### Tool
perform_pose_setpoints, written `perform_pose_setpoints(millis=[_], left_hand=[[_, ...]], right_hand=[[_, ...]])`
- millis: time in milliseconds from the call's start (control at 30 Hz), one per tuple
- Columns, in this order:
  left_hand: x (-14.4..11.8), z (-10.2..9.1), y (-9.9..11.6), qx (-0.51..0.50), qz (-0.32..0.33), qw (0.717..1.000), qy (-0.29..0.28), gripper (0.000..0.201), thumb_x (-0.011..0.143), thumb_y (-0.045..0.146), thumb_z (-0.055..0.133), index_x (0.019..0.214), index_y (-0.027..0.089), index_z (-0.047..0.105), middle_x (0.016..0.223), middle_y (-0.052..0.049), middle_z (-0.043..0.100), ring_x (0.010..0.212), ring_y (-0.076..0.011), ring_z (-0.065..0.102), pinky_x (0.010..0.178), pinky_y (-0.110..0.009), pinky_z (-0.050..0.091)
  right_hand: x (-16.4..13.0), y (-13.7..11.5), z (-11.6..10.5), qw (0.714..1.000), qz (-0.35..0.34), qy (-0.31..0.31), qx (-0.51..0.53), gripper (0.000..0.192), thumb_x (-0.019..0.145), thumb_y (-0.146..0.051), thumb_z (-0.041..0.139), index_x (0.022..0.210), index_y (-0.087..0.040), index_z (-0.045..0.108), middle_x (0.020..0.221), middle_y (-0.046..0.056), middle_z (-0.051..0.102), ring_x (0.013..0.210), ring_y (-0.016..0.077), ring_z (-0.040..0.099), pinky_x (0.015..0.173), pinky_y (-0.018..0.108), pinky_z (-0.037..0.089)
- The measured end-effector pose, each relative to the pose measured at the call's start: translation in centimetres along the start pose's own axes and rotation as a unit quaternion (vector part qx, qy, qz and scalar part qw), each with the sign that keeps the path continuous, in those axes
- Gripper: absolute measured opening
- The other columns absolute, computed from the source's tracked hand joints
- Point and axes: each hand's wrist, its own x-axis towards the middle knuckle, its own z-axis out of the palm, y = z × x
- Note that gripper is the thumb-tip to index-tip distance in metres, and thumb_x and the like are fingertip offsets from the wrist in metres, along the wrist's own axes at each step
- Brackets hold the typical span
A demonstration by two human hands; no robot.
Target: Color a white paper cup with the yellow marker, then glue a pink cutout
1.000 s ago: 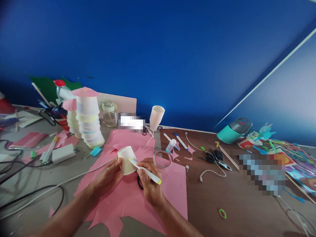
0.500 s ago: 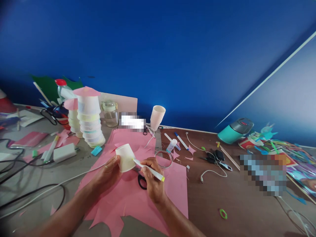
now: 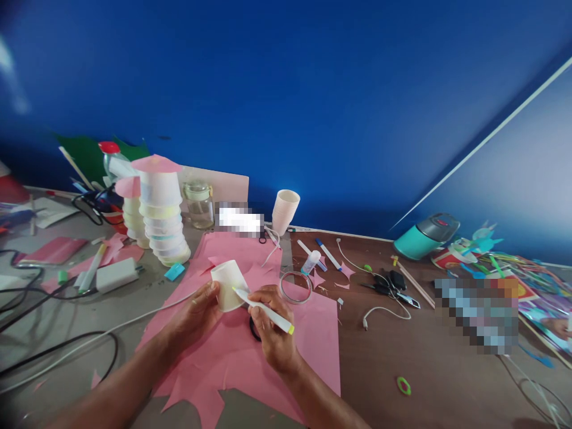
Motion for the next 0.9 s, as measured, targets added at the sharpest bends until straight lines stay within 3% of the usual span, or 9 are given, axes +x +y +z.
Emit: perform_pose_setpoints(millis=[200,433,633,900], left_hand=[[-0.4,1.0,0.7,0.009,-0.008,1.000,0.005,0.033,0.075,0.044,0.082,0.096,0.019,0.077,0.090,-0.007,0.077,0.101,-0.0294,0.068,0.088,-0.037,0.052],[-0.5,1.1,0.7,0.018,-0.014,1.000,0.000,0.033,0.076,0.043,0.082,0.094,0.017,0.076,0.088,-0.007,0.076,0.094,-0.0260,0.068,0.086,-0.035,0.051],[-0.2,0.4,0.4,0.013,0.011,0.999,0.028,0.035,0.077,0.043,0.082,0.099,0.016,0.076,0.085,-0.005,0.075,0.079,-0.0195,0.067,0.078,-0.031,0.051],[0.2,-0.8,0.2,-0.004,0.029,0.999,0.028,0.032,0.080,0.041,0.079,0.095,0.013,0.077,0.090,-0.007,0.074,0.082,-0.0186,0.064,0.079,-0.029,0.049]], right_hand=[[0.1,-0.2,0.2,0.997,-0.066,-0.015,-0.042,0.018,0.096,-0.035,0.057,0.097,-0.024,0.072,0.085,0.006,0.066,0.084,0.0210,0.063,0.069,0.033,0.054],[0.2,-0.3,0.2,0.995,-0.073,-0.017,-0.064,0.020,0.097,-0.035,0.056,0.096,-0.024,0.072,0.083,0.005,0.066,0.083,0.0210,0.063,0.070,0.033,0.054],[0.2,0.1,-0.1,0.997,-0.026,-0.008,-0.072,0.023,0.095,-0.040,0.057,0.091,-0.022,0.071,0.080,0.005,0.064,0.081,0.0219,0.065,0.071,0.036,0.055],[0.5,0.1,-0.2,0.998,0.035,0.027,-0.041,0.020,0.089,-0.037,0.059,0.085,-0.022,0.072,0.074,0.001,0.062,0.061,0.0148,0.060,0.055,0.027,0.052]])
